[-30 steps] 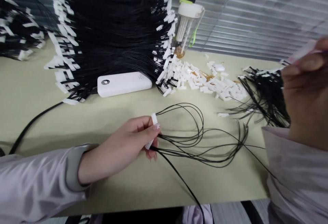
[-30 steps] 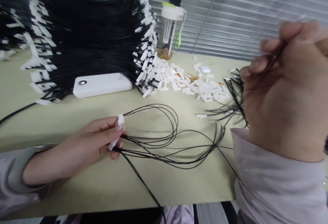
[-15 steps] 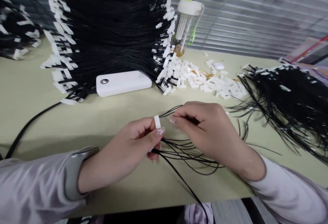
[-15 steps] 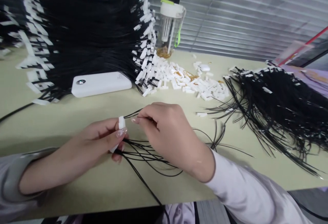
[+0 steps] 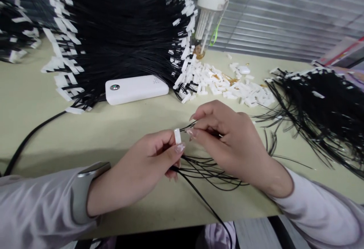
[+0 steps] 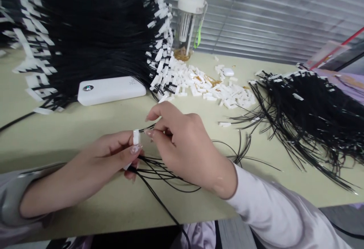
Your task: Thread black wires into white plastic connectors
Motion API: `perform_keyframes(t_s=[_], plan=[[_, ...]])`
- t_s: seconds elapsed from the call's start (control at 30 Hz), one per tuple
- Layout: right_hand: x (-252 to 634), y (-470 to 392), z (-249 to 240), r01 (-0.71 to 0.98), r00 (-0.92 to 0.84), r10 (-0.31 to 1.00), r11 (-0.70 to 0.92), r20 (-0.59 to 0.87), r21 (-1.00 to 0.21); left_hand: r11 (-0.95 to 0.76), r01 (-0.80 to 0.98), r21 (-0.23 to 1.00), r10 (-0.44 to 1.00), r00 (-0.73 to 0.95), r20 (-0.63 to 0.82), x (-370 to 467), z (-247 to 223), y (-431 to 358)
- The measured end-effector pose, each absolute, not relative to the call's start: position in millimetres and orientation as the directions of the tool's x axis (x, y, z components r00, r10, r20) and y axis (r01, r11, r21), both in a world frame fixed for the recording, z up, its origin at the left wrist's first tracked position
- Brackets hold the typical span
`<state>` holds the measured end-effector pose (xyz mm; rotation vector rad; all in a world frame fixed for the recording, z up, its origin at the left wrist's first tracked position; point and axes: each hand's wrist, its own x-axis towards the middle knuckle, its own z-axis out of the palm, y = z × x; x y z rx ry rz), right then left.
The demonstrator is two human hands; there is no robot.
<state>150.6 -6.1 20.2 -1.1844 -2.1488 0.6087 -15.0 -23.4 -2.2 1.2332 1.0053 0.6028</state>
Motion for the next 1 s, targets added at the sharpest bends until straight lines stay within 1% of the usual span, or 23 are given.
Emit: perform_keyframes(t_s=[0.13, 0.3, 0.53, 0.67, 0.87, 1.0], plan=[[151.6, -4.5, 21.4, 0.566, -0.427, 0.865, 0.483, 0.264, -0.668, 0.27, 0.14, 0.953, 0.835, 0.459, -0.304, -14.7, -0.7, -24.2], [152.3, -3.5, 21.4, 0.569, -0.453, 0.861, 0.478, 0.23, -0.669, 0.225, 0.179, 0.958, 0.848, 0.448, -0.283, -15.4, -0.6, -26.1], [153.8, 0.0, 22.2, 0.493, -0.503, 0.852, 0.42, 0.144, -0.762, 0.196, 0.223, 0.955, 0.831, 0.479, -0.282, -14.1, 0.1, -24.8], [153.3, 0.3, 21.9, 0.528, -0.506, 0.842, 0.473, 0.186, -0.705, 0.209, 0.228, 0.951, 0.817, 0.494, -0.298, -15.0, 1.0, -24.7], [151.4, -4.9, 20.9, 0.576, -0.492, 0.822, 0.554, 0.285, -0.602, 0.177, 0.203, 0.963, 0.794, 0.548, -0.262, -17.7, -0.8, -26.3], [147.2, -7.4, 19.6, 0.576, -0.465, 0.819, 0.568, 0.336, -0.589, 0.2, 0.201, 0.959, 0.803, 0.528, -0.278, -17.0, -0.8, -27.1]])
